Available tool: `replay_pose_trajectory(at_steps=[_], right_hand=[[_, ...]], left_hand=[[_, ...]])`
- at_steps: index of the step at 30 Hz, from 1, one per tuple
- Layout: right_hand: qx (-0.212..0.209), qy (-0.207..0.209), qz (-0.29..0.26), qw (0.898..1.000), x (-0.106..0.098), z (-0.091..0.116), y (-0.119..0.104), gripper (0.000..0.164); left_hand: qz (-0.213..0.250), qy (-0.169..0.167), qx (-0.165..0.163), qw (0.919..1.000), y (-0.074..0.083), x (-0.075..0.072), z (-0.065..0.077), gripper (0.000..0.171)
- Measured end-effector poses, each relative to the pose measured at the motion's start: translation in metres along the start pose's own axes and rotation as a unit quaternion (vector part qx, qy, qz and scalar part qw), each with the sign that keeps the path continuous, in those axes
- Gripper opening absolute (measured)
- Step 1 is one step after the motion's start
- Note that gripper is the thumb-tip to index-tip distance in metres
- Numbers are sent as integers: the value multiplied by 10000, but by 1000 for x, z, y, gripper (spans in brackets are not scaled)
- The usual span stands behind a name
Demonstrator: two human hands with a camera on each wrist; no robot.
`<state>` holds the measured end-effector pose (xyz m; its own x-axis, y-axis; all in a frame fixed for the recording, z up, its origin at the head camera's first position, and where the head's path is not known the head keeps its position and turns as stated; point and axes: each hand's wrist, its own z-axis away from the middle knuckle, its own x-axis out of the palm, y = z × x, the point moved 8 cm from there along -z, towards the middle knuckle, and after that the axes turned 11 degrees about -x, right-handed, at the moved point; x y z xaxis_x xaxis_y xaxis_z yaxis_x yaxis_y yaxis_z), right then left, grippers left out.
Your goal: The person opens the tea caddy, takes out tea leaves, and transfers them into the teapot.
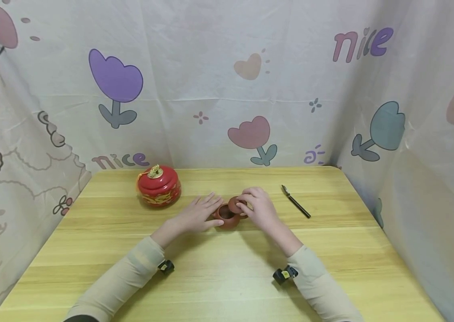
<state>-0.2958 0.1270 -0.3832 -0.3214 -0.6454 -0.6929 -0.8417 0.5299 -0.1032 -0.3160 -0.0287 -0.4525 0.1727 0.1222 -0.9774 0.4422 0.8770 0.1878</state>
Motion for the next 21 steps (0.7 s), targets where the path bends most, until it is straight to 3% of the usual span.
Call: replay_pose_trajectory(at_steps=[13, 21], right_hand=[[413, 401, 256, 9980, -30, 28, 19, 17], [759, 284, 390, 9959, -38, 48, 29, 17]], left_hand=[[39, -3, -4, 10000, 0, 1, 2, 77], [61, 51, 47, 10000, 0, 0, 1, 77]])
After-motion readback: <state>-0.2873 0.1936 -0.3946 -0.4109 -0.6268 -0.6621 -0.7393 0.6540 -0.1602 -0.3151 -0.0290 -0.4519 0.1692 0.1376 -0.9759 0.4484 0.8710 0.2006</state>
